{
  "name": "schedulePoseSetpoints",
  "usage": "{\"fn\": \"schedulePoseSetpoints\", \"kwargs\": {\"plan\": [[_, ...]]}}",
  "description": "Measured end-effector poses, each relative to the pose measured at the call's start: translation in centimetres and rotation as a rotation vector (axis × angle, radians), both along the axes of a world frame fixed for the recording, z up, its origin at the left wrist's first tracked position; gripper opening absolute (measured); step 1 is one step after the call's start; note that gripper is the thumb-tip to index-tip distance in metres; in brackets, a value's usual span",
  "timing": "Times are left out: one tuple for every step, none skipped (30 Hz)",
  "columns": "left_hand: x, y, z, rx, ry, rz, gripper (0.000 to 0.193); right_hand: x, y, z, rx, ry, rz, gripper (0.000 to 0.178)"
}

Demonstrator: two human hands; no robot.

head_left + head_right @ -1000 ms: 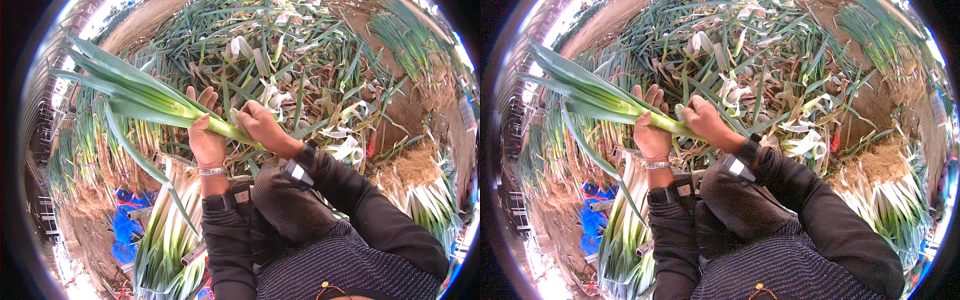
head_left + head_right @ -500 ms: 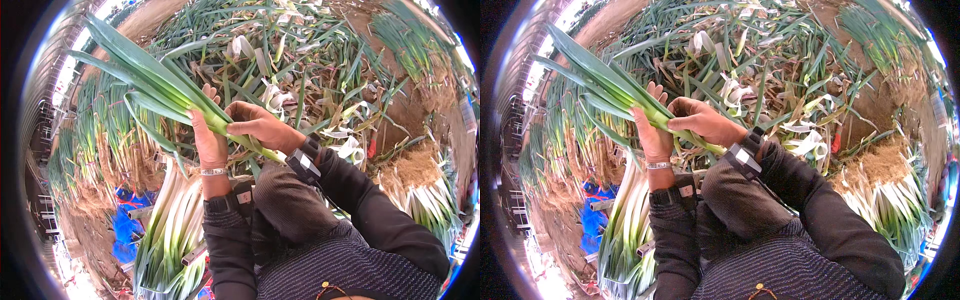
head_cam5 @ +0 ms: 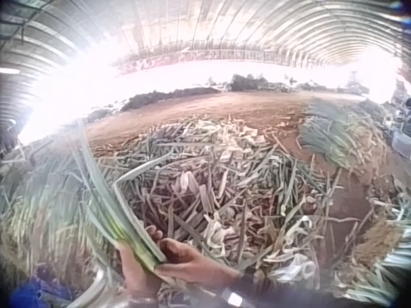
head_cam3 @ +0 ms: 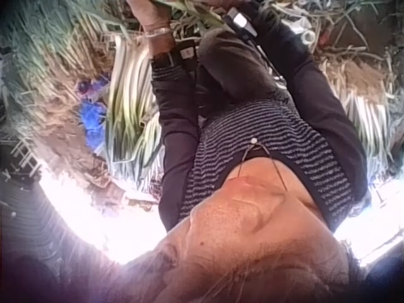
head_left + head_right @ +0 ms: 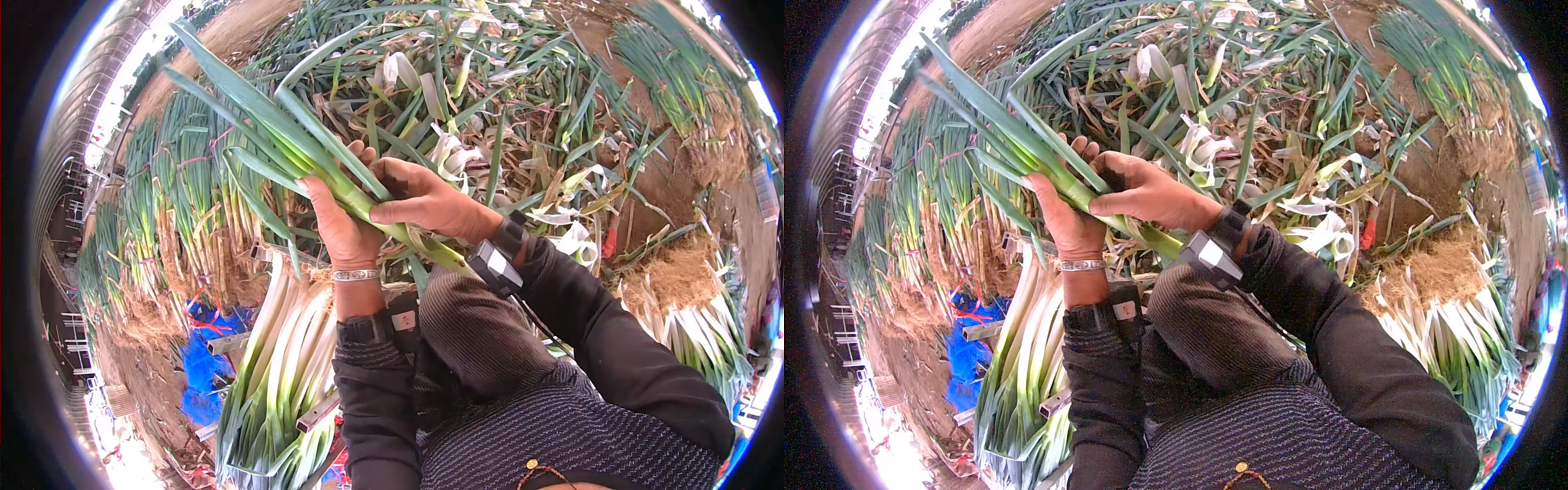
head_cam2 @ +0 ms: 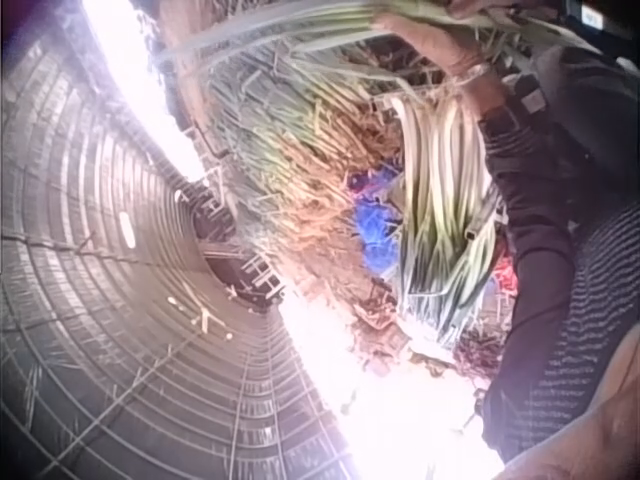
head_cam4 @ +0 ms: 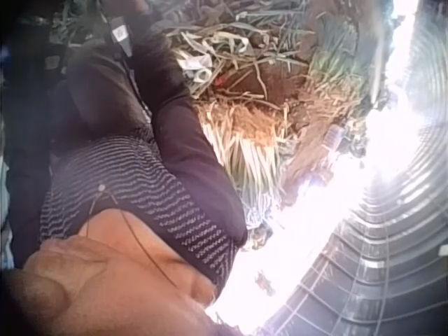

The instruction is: Trimming the roots and peeling the outer layers of harvested leeks to prepare them for packing.

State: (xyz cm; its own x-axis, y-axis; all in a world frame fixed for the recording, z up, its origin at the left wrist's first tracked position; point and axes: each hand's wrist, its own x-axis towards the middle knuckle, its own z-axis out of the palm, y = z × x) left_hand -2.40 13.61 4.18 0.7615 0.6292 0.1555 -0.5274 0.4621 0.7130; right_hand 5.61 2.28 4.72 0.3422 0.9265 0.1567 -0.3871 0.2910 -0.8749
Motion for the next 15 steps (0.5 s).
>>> {"fn": "schedulePoseSetpoints", "kwargs": {"plan": [[-0.1,0.5,-0.2,-0.013,0.003,-0.04,0.076,0.3,0.0,-0.1,-0.023,-0.184,-0.044,0.035],[-0.2,0.6,-0.1,-0.026,0.006,-0.079,0.074,0.5,0.1,-0.2,-0.046,-0.368,-0.089,0.035],[-0.1,0.5,-0.1,-0.026,0.007,-0.079,0.074,0.6,0.1,-0.6,-0.046,-0.367,-0.089,0.035],[0.1,0.4,-0.2,-0.079,0.029,-0.011,0.072,0.7,0.2,-1.2,-0.02,-0.457,-0.143,0.035],[0.3,0.2,-0.1,-0.136,0.051,0.055,0.07,0.8,0.1,-1.3,0.003,-0.547,-0.197,0.035],[0.3,0.1,0.3,-0.166,0.072,0.074,0.07,0.9,-0.1,-1.3,0.001,-0.547,-0.198,0.035],[0.2,0.6,-0.1,-0.168,0.073,0.072,0.07,1.0,-0.3,-1.3,0.042,-0.649,-0.261,0.034],[0.0,1.2,-0.1,-0.161,0.033,0.006,0.072,1.0,-0.6,-1.2,0.085,-0.749,-0.326,0.033],[-0.1,1.5,-0.2,-0.155,-0.007,-0.06,0.074,1.1,-0.7,-1.4,0.082,-0.748,-0.328,0.033],[-0.3,1.3,-0.5,-0.18,0.026,-0.012,0.069,1.3,-0.8,-1.7,0.005,-0.838,-0.251,0.033],[-0.2,1.3,-0.6,-0.18,0.025,-0.016,0.069,1.5,-0.9,-1.8,-0.073,-0.929,-0.172,0.034],[-0.2,1.4,-0.6,-0.166,0.053,-0.011,0.071,1.6,-0.9,-2.0,-0.026,-0.915,-0.196,0.029],[-0.1,1.4,-0.6,-0.151,0.08,-0.006,0.074,1.9,-1.3,-2.0,-0.027,-0.916,-0.2,0.029],[0.1,1.1,-0.3,-0.15,0.108,-0.008,0.073,2.1,-1.8,-1.2,-0.015,-0.919,-0.182,0.029],[0.0,1.3,-0.4,-0.15,0.109,-0.008,0.073,2.4,-2.4,-0.5,-0.002,-0.922,-0.166,0.029]]}}
